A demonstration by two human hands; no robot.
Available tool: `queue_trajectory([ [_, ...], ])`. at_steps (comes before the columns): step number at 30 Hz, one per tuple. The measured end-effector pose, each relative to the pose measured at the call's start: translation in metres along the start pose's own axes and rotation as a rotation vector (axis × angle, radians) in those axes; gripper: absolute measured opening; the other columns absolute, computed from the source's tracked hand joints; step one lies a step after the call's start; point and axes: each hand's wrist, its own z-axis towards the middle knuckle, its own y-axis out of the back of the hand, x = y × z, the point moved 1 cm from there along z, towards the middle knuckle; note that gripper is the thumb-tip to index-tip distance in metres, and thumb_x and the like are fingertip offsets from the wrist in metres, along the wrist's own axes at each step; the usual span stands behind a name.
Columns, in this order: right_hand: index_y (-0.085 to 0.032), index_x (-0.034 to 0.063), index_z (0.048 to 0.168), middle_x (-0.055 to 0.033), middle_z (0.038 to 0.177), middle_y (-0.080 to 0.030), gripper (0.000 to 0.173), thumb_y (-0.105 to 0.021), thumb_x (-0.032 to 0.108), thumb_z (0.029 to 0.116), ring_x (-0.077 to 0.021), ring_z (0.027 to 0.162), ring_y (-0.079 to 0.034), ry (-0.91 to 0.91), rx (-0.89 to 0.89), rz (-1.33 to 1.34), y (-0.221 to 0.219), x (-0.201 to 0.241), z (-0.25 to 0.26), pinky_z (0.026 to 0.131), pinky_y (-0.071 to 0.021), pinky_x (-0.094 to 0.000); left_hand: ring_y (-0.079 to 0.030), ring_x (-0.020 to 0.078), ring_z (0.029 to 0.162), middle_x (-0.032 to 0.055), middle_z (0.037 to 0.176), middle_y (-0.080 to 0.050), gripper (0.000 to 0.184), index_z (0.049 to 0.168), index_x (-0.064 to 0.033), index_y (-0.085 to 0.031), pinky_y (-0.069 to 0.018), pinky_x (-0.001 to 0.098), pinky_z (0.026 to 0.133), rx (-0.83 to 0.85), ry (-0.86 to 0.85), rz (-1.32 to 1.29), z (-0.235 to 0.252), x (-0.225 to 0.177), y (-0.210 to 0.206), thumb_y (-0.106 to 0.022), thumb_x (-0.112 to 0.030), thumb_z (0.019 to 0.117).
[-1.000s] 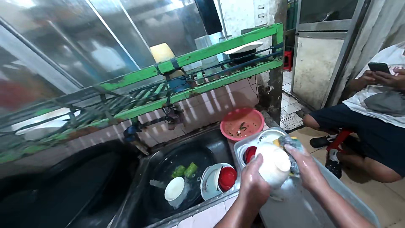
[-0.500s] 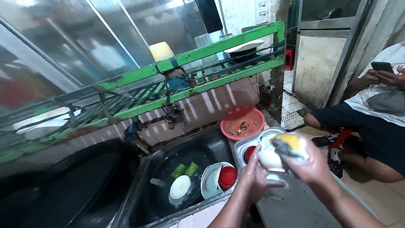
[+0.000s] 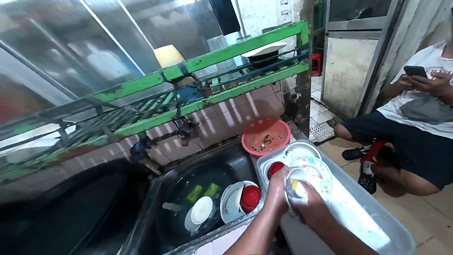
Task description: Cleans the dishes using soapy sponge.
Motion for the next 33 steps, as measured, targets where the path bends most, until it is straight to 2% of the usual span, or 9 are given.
queue_trajectory([
  [3, -0.055, -0.0044, 0.136, -0.0161, 0.120, -0.067, 0.039, -0.057, 0.016, 0.1026, -0.0186, 0.109, -0.066, -0.315, -0.124, 0.454, 0.011, 0.003, 0.020, 0.096, -0.0548, -0.0366, -0.057, 0.0185, 0.128, 0.0202, 0.137, -0.060, 0.048, 0.138, 0.0059, -0.056, -0.0451, 0.0353, 0.112, 0.023, -0.351, 0.041, -0.010, 0.023, -0.007, -0.033, -0.023, 0.1082],
  [6, -0.056, 0.0008, 0.134, -0.0130, 0.110, -0.068, 0.035, -0.054, 0.020, 0.1051, -0.0173, 0.097, -0.067, -0.465, -0.101, 0.541, 0.017, 0.006, 0.029, 0.086, -0.0567, -0.0376, -0.044, 0.0267, 0.143, 0.0279, 0.152, -0.045, 0.058, 0.148, 0.0083, -0.045, -0.0355, 0.0390, 0.120, 0.013, -0.451, 0.107, -0.016, 0.036, -0.017, -0.048, -0.027, 0.1020],
  [8, -0.052, -0.0059, 0.141, -0.0212, 0.130, -0.063, 0.047, -0.058, 0.017, 0.1004, -0.0251, 0.120, -0.062, -0.287, 0.119, 0.228, 0.017, 0.001, 0.022, 0.106, -0.0496, -0.0418, -0.050, 0.0259, 0.138, 0.0238, 0.147, -0.053, 0.050, 0.142, 0.0043, -0.055, -0.0395, 0.0410, 0.117, 0.020, -0.390, 0.152, -0.010, 0.029, -0.009, -0.047, -0.027, 0.1042],
  [10, -0.064, -0.0061, 0.126, -0.0246, 0.125, -0.066, 0.038, -0.062, 0.020, 0.0987, -0.0356, 0.122, -0.061, 0.059, 0.308, -0.171, 0.019, -0.006, 0.015, 0.107, -0.0475, -0.0506, -0.056, 0.0205, 0.129, 0.0151, 0.141, -0.059, 0.044, 0.140, -0.0038, -0.059, -0.0458, 0.0405, 0.109, 0.098, -0.140, 0.089, -0.002, 0.013, 0.003, -0.045, -0.028, 0.1049],
  [14, -0.073, 0.0098, 0.116, -0.0124, 0.118, -0.072, 0.026, -0.068, 0.010, 0.0897, -0.0366, 0.114, -0.066, 0.715, 0.191, -0.570, 0.038, -0.015, 0.022, 0.092, -0.0555, -0.0583, -0.069, 0.0189, 0.098, 0.0114, 0.108, -0.070, 0.039, 0.128, -0.0042, -0.062, -0.0578, 0.0384, 0.088, 0.283, 0.155, -0.150, 0.003, -0.010, 0.012, -0.039, -0.031, 0.1102],
  [17, -0.074, 0.0152, 0.118, -0.0078, 0.120, -0.073, 0.029, -0.059, 0.016, 0.0939, -0.0308, 0.115, -0.068, 0.862, 0.063, -0.673, 0.052, -0.027, 0.045, 0.099, -0.0529, -0.0564, -0.069, 0.0184, 0.097, 0.0106, 0.106, -0.070, 0.035, 0.123, -0.0040, -0.063, -0.0581, 0.0383, 0.088, 0.313, 0.117, -0.151, -0.002, -0.018, 0.008, -0.040, -0.027, 0.1091],
  [23, -0.074, -0.0009, 0.113, -0.0184, 0.111, -0.074, 0.033, -0.061, 0.021, 0.0909, -0.0368, 0.107, -0.071, 0.495, -0.288, -0.416, -0.010, -0.023, 0.008, 0.093, -0.0565, -0.0528, -0.061, 0.0165, 0.121, 0.0054, 0.135, -0.065, 0.040, 0.135, -0.0144, -0.066, -0.0516, 0.0403, 0.101, 0.072, -0.268, 0.080, 0.006, -0.013, 0.012, -0.052, -0.029, 0.1006],
  [28, -0.063, -0.0028, 0.132, -0.0189, 0.131, -0.065, 0.044, -0.065, 0.020, 0.0948, -0.0236, 0.123, -0.062, -0.015, 0.139, 0.128, 0.009, 0.014, 0.002, 0.108, -0.0480, -0.0396, -0.064, 0.0171, 0.115, 0.0111, 0.130, -0.065, 0.048, 0.142, -0.0033, -0.053, -0.0554, 0.0399, 0.098, -0.118, -0.365, -0.205, 0.007, 0.012, 0.057, -0.039, -0.030, 0.1052],
  [33, -0.067, -0.0025, 0.129, -0.0265, 0.135, -0.062, 0.038, -0.069, 0.013, 0.0944, -0.0429, 0.132, -0.054, -0.069, 0.457, -0.429, 0.076, -0.034, -0.009, 0.113, -0.0413, -0.0579, -0.063, 0.0321, 0.105, 0.0188, 0.125, -0.061, 0.055, 0.145, -0.0122, -0.046, -0.0554, 0.0566, 0.079, -0.776, -0.148, -0.426, 0.021, 0.032, 0.197, -0.030, -0.051, 0.1091],
])
